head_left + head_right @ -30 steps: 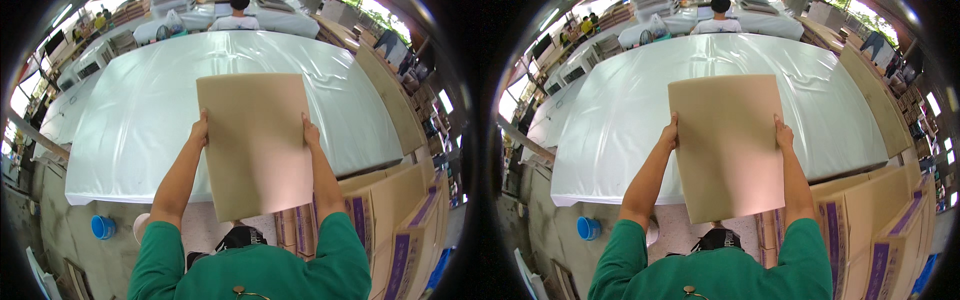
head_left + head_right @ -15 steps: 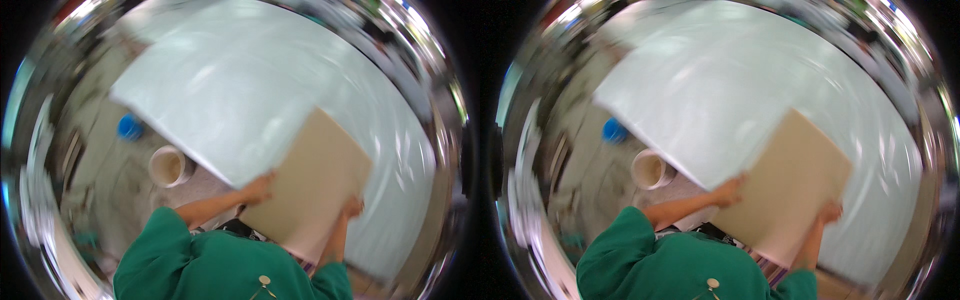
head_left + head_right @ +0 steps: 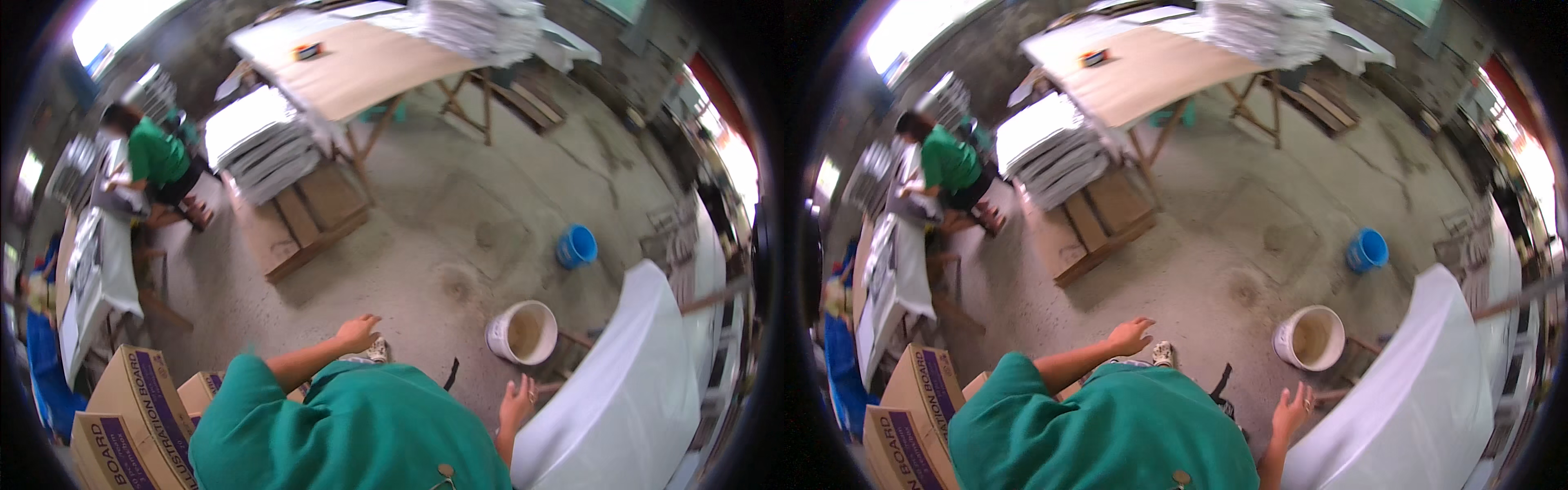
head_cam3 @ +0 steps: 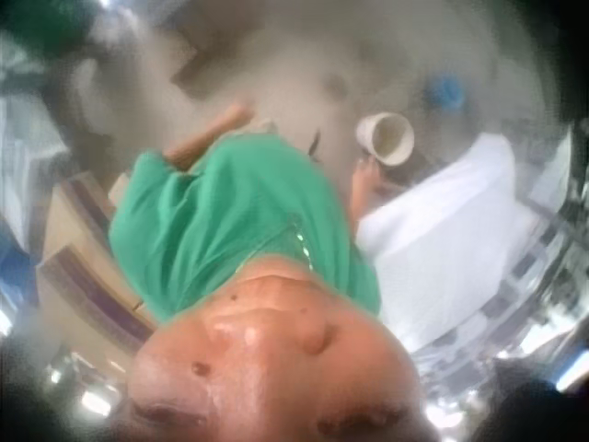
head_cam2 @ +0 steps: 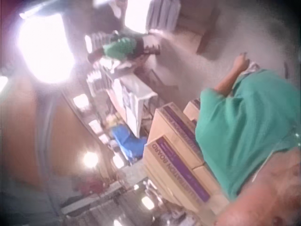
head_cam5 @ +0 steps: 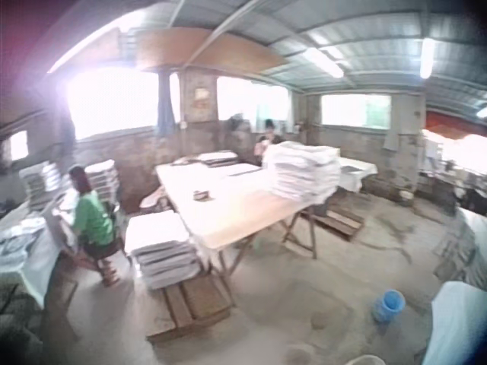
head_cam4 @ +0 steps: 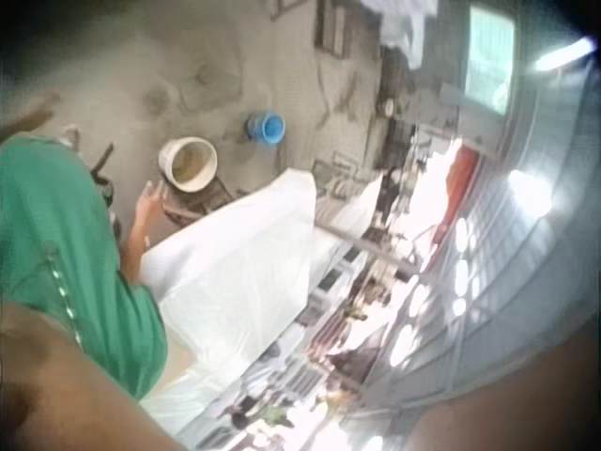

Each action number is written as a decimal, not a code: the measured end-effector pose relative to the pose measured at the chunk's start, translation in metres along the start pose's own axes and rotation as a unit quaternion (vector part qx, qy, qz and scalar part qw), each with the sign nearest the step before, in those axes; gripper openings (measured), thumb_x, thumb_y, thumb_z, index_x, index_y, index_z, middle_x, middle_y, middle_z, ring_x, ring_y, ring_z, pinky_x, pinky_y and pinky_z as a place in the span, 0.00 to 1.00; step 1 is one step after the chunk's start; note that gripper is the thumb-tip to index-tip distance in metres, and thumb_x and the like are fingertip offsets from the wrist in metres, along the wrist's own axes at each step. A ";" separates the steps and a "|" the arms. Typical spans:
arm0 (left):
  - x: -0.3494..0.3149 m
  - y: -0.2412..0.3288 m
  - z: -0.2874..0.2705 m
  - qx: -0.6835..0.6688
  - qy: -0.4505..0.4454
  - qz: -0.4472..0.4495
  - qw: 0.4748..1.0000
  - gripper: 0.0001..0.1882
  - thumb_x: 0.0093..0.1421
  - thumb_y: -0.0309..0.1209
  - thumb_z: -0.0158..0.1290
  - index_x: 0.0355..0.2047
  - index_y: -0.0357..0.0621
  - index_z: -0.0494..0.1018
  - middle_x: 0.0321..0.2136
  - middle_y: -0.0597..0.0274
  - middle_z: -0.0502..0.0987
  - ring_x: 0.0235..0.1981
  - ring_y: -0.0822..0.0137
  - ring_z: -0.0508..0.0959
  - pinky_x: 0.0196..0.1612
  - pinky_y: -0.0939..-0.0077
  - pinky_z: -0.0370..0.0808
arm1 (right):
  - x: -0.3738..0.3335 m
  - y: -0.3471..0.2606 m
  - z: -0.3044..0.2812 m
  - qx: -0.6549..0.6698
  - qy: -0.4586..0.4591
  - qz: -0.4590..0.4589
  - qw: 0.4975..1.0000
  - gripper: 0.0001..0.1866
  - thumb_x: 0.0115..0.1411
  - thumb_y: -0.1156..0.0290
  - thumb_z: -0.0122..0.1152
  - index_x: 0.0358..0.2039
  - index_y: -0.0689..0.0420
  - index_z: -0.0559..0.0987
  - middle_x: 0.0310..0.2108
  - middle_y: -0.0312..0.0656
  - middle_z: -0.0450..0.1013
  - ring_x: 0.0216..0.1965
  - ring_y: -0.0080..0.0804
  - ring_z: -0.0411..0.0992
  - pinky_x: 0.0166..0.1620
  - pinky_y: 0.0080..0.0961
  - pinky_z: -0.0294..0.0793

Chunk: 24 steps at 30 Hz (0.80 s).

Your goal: The person wraps individual flat items in brown paper by placing them on a large sheet, folding the paper over them, and securing the folds with tape from a hand dispenser.

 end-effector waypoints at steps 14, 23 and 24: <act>0.028 -0.244 -0.142 -0.412 0.276 -0.281 0.821 0.24 0.56 0.36 0.50 0.51 0.40 0.64 0.45 0.45 0.71 0.42 0.55 0.75 0.45 0.66 0.70 | 0.233 -0.457 0.254 0.124 -0.357 -0.246 0.893 0.26 0.52 0.57 0.57 0.49 0.57 0.70 0.40 0.51 0.72 0.42 0.42 0.70 0.46 0.33 0.67; 0.055 -0.358 -0.300 -0.288 0.288 -0.386 0.828 0.23 0.54 0.36 0.52 0.49 0.40 0.67 0.41 0.46 0.74 0.40 0.57 0.76 0.43 0.67 0.72 | 0.284 -0.793 0.304 0.365 -0.376 -0.302 0.796 0.19 0.54 0.66 0.56 0.46 0.59 0.72 0.32 0.44 0.75 0.33 0.28 0.72 0.39 0.24 0.71; 0.057 -0.370 -0.323 -0.293 0.311 -0.385 0.818 0.23 0.54 0.36 0.52 0.49 0.40 0.67 0.40 0.46 0.74 0.39 0.57 0.76 0.42 0.67 0.72 | 0.286 -0.822 0.316 0.361 -0.404 -0.311 0.781 0.20 0.54 0.65 0.57 0.46 0.59 0.72 0.32 0.43 0.75 0.33 0.27 0.72 0.39 0.23 0.71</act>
Point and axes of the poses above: each hand's wrist, its own x-axis towards the middle knuckle, its own z-axis out of the palm, y = z × x, the point moved 4 cm from there along x, towards the middle knuckle
